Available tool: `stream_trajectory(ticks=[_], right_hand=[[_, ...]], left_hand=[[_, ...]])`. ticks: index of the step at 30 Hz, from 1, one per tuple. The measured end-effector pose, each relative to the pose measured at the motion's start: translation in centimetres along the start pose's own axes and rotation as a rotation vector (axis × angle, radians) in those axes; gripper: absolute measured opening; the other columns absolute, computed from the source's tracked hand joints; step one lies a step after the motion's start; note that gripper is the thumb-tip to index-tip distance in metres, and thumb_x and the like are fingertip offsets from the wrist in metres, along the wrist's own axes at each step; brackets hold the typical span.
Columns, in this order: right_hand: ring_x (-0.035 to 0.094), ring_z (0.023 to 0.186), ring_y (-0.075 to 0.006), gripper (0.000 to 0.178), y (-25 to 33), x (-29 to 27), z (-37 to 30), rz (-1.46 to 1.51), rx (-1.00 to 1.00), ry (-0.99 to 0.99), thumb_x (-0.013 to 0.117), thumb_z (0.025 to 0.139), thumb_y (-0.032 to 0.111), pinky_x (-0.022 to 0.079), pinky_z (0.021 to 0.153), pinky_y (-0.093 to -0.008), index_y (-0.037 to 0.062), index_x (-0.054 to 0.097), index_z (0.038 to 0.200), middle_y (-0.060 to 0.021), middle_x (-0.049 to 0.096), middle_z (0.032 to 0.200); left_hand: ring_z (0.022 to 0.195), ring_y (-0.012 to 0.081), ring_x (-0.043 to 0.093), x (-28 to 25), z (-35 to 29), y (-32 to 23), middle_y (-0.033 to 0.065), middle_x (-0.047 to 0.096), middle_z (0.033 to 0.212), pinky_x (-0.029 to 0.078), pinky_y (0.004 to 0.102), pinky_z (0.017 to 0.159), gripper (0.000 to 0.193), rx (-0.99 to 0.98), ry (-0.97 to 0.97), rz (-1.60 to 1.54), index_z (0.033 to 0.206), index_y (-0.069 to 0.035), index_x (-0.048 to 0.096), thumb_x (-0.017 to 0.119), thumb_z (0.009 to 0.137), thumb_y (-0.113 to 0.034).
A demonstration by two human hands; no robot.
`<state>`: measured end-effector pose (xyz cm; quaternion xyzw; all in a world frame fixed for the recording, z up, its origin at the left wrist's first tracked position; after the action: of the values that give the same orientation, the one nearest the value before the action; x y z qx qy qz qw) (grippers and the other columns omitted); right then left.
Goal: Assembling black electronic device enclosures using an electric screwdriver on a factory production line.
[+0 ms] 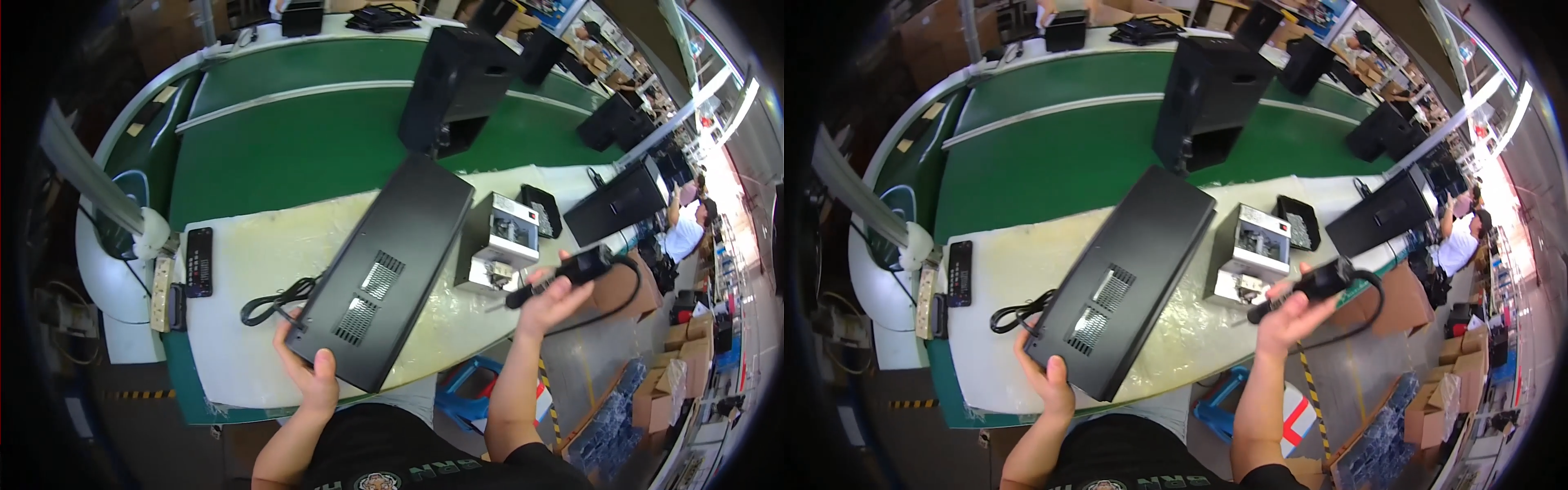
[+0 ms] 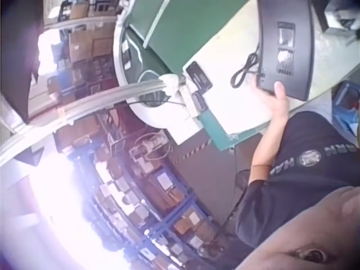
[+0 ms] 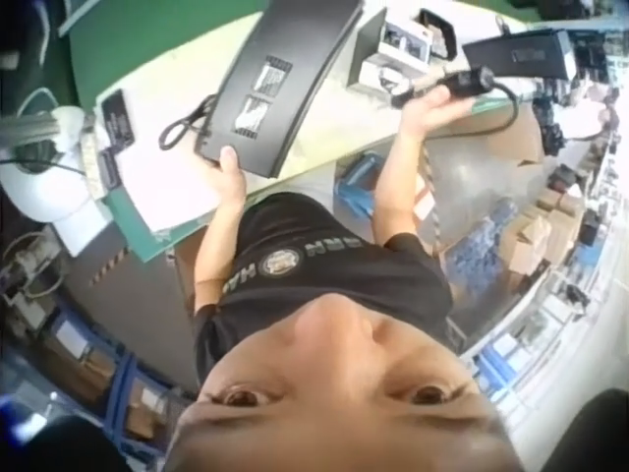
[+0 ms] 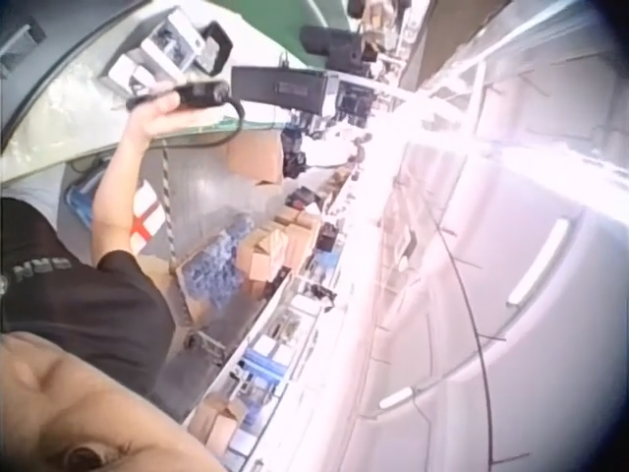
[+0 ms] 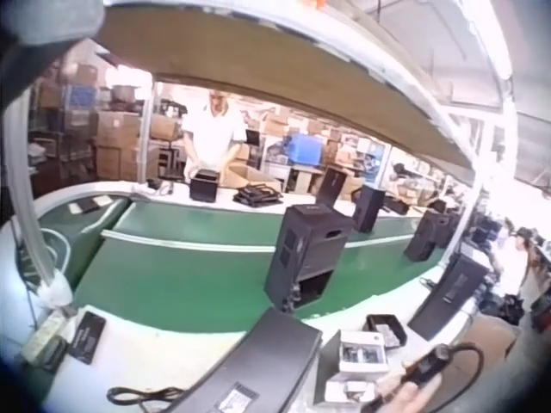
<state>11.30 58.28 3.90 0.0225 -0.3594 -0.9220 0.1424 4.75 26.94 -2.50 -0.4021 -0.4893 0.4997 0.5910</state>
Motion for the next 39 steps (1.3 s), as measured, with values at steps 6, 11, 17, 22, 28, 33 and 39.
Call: stream_trajectory(ticks=[6,11,17,22,28,33,39], right_hand=[[0.048,0.050,-0.0152,0.064,11.5,2.1,2.6,0.675,0.193,0.093,0.047,0.094,0.052,0.044,0.045,-0.0247,-0.0022,0.035,0.125,-0.0197,0.052,0.113],[0.045,0.061,-0.0127,0.073,20.0,10.0,-0.2,0.766,0.097,0.070,0.053,0.089,0.055,0.040,0.046,-0.0241,-0.0010,0.034,0.131,-0.0109,0.048,0.126],[0.052,0.058,-0.0289,0.065,23.0,14.7,-4.5,1.102,0.192,0.378,0.028,0.096,0.055,0.047,0.055,-0.0387,0.0006,0.036,0.130,-0.0243,0.053,0.097],[0.057,0.057,-0.0385,0.067,23.2,15.9,-5.1,1.243,0.280,0.560,0.018,0.099,0.053,0.052,0.061,-0.0468,-0.0039,0.042,0.124,-0.0313,0.058,0.076],[0.056,0.054,-0.0324,0.066,23.1,16.6,-4.9,1.076,0.320,0.796,0.023,0.096,0.057,0.052,0.058,-0.0419,-0.0016,0.044,0.120,-0.0243,0.057,0.074],[0.055,0.052,-0.0274,0.067,22.9,16.8,-5.0,0.947,0.349,0.981,0.027,0.094,0.060,0.052,0.057,-0.0379,0.0004,0.045,0.117,-0.0183,0.056,0.072],[0.055,0.050,-0.0223,0.067,23.0,17.1,-4.8,0.822,0.376,1.154,0.032,0.092,0.064,0.052,0.055,-0.0338,0.0023,0.047,0.113,-0.0124,0.055,0.071]], left_hand=[[0.116,0.0250,0.044,0.2,-0.3,1.1,0.0155,0.042,0.128,0.035,0.0376,0.101,0.069,-0.011,0.017,-0.086,0.131,0.000,0.033,0.068,0.079,-0.029],[0.116,0.0229,0.044,0.5,0.4,0.4,0.0144,0.043,0.129,0.036,0.0363,0.100,0.068,0.018,0.040,-0.027,0.132,0.000,0.033,0.068,0.081,-0.029],[0.112,0.0301,0.046,-0.1,0.5,0.1,0.0180,0.044,0.122,0.037,0.0371,0.099,0.061,0.126,0.003,0.027,0.123,0.002,0.042,0.072,0.071,-0.011],[0.111,0.0303,0.046,-0.4,0.7,0.0,0.0176,0.045,0.121,0.037,0.0372,0.097,0.061,0.173,-0.012,0.064,0.122,0.002,0.043,0.073,0.071,-0.011],[0.109,0.0313,0.047,0.1,0.7,0.2,0.0173,0.047,0.119,0.038,0.0378,0.097,0.061,0.190,-0.040,0.061,0.121,0.001,0.044,0.074,0.069,-0.011],[0.109,0.0318,0.048,0.0,0.7,0.2,0.0175,0.048,0.119,0.038,0.0383,0.097,0.060,0.159,-0.053,0.041,0.120,0.001,0.045,0.074,0.068,-0.012],[0.114,0.0334,0.047,-1.2,0.9,-0.3,0.0185,0.049,0.123,0.037,0.0392,0.099,0.067,0.166,0.014,0.104,0.124,0.000,0.045,0.078,0.067,-0.015]])
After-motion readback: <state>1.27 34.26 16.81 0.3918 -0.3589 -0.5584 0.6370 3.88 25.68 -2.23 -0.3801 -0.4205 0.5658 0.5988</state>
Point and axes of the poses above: each hand's wrist, its own z-axis towards the middle knuckle, its own x-axis out of the palm, y = z × x, the point moved 1 cm from there along z, towards the middle knuckle
